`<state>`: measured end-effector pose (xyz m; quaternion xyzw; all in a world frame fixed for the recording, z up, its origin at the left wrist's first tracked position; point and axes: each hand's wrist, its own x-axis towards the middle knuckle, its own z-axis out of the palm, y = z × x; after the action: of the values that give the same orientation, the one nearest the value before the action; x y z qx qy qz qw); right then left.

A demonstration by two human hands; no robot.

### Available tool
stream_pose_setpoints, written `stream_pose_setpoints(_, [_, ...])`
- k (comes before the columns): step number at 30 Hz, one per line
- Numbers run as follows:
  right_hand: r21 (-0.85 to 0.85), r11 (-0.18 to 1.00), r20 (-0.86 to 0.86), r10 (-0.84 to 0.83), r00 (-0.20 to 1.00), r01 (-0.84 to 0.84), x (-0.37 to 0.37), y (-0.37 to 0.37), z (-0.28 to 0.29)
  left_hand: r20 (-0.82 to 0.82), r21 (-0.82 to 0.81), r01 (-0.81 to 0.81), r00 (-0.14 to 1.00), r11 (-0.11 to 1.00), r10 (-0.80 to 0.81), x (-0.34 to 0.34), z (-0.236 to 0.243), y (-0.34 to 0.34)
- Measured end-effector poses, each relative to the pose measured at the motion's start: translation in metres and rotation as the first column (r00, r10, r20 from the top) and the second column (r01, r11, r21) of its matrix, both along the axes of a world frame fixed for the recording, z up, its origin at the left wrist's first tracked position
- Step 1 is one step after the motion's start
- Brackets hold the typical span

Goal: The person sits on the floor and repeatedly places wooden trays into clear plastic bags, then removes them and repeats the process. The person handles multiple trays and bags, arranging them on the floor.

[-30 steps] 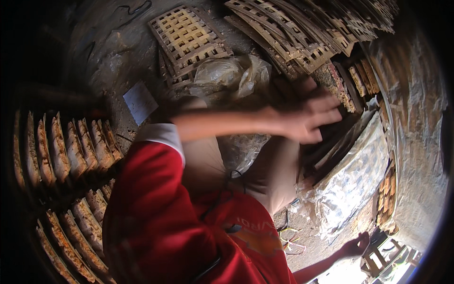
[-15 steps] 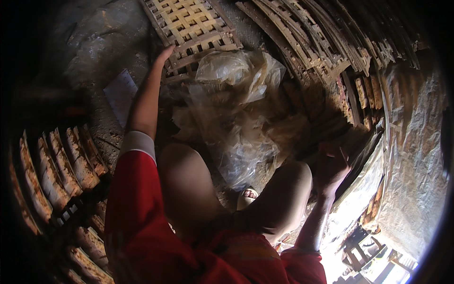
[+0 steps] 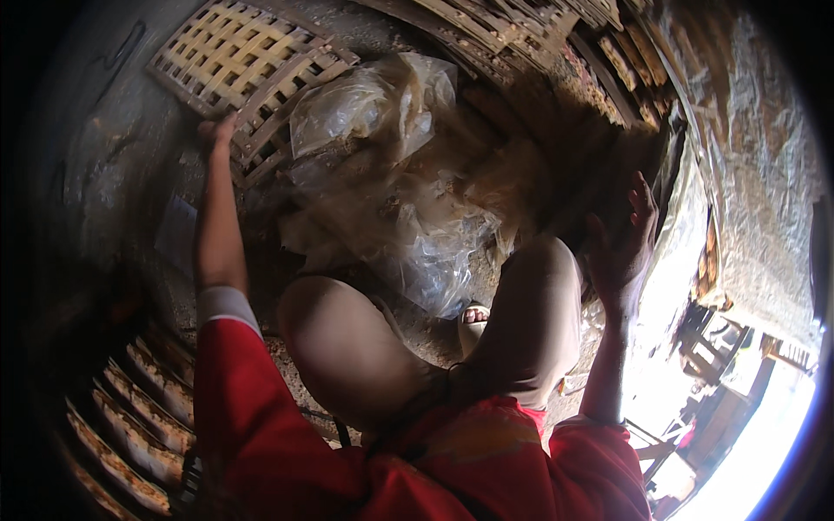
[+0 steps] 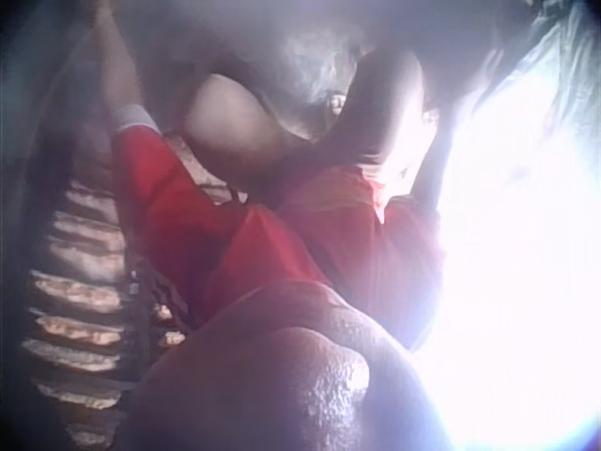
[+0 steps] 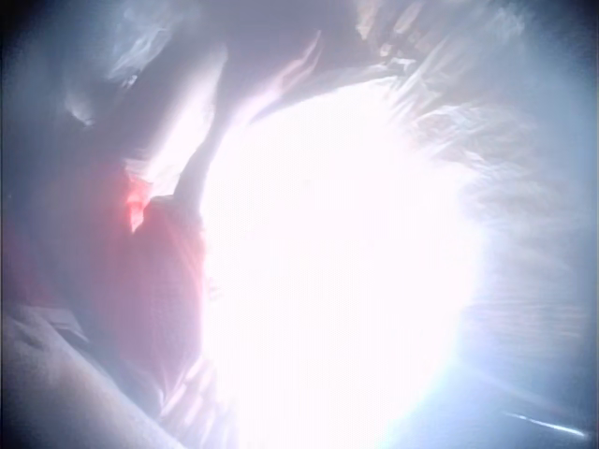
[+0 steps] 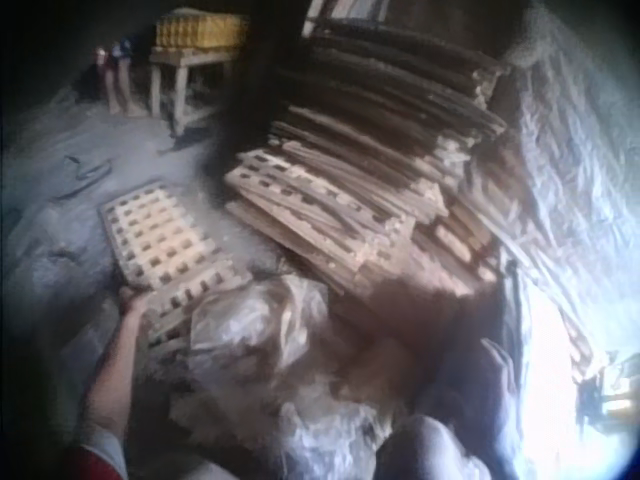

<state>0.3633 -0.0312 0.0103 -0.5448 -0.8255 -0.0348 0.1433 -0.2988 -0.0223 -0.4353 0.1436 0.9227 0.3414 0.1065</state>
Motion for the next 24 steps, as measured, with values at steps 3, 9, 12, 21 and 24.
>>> stream_pose_setpoints(3, [-0.045, 0.998, -0.061, -0.054, 0.997, 0.051, 0.017, -0.008, 0.002, 0.11, 0.136, -0.06, 0.993, 0.989, 0.045, -0.004, 0.04, -0.013])
stream_pose_setpoints(9, [-0.042, 0.998, -0.153, -0.049, 0.987, 0.043, 0.033, -0.013, 0.004, 0.726, 0.659, -0.452, 0.591, 0.601, -0.351, -0.066, 0.13, -0.037])
stream_pose_setpoints(12, [-0.055, 0.998, -0.185, -0.007, 0.983, -0.003, 0.036, -0.016, 0.007, 0.767, 0.621, -0.575, 0.307, 0.533, -0.563, -0.046, 0.202, -0.039])
stream_pose_setpoints(21, [-0.121, 0.982, -0.435, 0.077, 0.897, -0.143, 0.025, 0.0, 0.045, 0.337, 0.933, -0.15, 0.685, 0.327, -0.646, 0.154, 0.323, -0.166])
stream_pose_setpoints(24, [-0.093, 0.962, -0.528, 0.173, 0.832, -0.259, 0.017, 0.023, 0.049, 0.236, 0.961, -0.043, 0.642, 0.274, -0.729, 0.179, 0.322, -0.261])
